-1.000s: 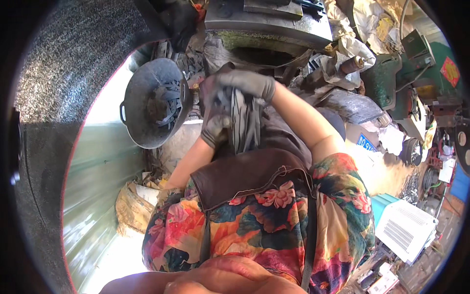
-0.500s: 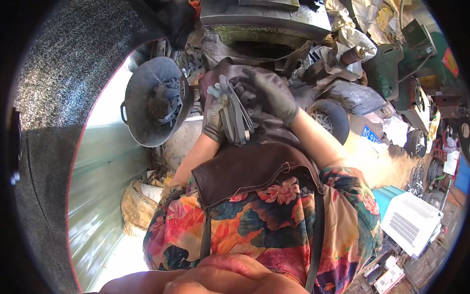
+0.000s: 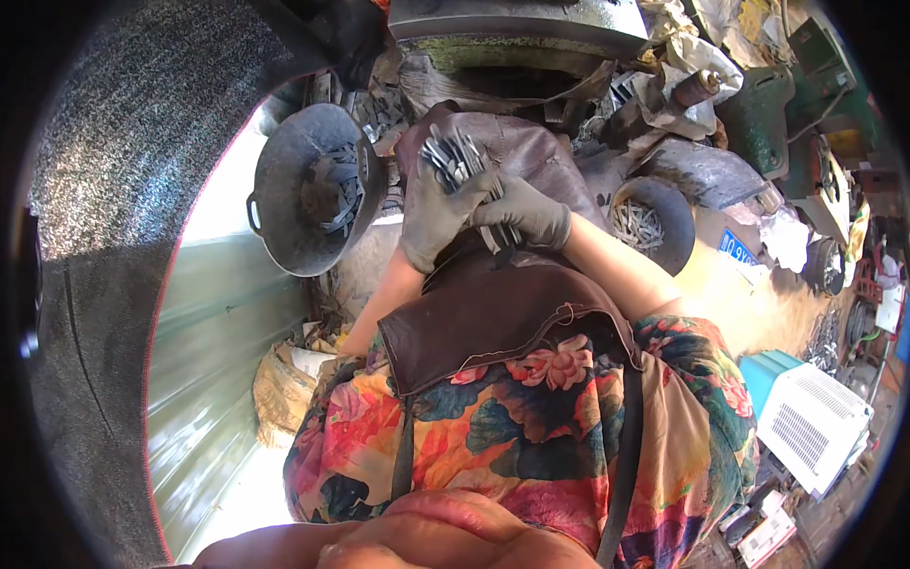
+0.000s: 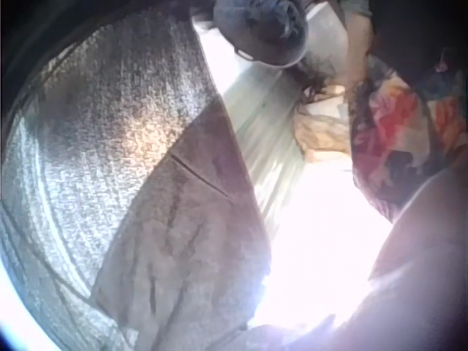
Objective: Manually loading and processing small metal pieces using a mechanical press machine.
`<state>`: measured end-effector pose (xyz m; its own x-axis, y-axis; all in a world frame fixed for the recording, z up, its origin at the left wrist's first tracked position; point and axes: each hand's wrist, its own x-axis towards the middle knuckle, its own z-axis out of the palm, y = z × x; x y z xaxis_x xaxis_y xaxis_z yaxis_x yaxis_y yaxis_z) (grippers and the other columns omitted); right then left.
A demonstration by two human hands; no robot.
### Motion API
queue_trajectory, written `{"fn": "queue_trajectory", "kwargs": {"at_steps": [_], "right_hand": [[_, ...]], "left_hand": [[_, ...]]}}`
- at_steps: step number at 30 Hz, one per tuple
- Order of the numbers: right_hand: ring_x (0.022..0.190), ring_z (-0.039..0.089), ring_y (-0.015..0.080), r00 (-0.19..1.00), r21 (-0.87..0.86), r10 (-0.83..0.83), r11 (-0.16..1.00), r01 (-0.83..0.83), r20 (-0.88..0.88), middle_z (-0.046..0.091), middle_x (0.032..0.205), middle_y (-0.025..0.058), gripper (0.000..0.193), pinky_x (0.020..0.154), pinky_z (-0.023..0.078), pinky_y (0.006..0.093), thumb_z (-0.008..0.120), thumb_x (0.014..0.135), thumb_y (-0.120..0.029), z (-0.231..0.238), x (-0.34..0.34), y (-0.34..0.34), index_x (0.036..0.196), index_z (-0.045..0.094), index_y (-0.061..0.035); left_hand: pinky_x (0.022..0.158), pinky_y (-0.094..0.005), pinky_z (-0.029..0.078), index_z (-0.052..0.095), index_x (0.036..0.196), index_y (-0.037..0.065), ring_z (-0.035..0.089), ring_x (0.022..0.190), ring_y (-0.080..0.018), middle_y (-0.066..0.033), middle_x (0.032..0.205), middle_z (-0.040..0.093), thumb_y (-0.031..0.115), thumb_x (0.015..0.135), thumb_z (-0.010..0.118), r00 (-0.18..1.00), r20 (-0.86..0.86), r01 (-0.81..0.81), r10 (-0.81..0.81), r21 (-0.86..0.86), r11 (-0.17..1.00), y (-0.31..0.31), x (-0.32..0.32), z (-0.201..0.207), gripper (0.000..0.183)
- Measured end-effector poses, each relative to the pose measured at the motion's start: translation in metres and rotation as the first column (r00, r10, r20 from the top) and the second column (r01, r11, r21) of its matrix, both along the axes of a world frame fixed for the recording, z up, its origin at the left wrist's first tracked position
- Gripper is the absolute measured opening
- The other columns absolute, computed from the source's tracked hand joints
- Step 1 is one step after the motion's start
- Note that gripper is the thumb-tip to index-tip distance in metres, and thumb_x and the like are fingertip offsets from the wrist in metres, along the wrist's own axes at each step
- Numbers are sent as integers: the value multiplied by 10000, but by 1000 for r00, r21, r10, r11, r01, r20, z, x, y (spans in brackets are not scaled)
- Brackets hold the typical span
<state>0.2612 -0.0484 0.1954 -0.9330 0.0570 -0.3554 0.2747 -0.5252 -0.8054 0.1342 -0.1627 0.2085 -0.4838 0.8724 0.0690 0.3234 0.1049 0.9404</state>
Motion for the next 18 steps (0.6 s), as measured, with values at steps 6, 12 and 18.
{"fn": "queue_trajectory", "kwargs": {"at_steps": [6,12,18], "right_hand": [[878,617,132,976,-173,-170,974,144,-140,642,971,67,387,773,496,256,665,753,-39,-13,-6,0,1125,570,5],[677,649,163,997,387,-31,921,56,-71,666,835,67,351,595,522,275,710,761,-192,9,-31,30,1021,588,10],[771,675,273,800,841,273,-80,-535,535,688,755,145,523,747,528,348,628,718,-473,71,-62,51,901,698,12]], "left_hand": [[870,-322,483,461,1246,20,581,1019,-173,-62,1106,584,287,705,806,796,577,7,-186,298,954,1,-1,-35,695],[938,-331,444,428,1317,37,541,1096,-197,-69,1155,567,189,870,634,478,860,54,-178,174,983,12,4,-63,515],[902,-394,484,480,1278,43,564,1086,-235,-105,1225,562,202,886,579,206,941,-218,-270,313,924,38,8,-47,434]]}}
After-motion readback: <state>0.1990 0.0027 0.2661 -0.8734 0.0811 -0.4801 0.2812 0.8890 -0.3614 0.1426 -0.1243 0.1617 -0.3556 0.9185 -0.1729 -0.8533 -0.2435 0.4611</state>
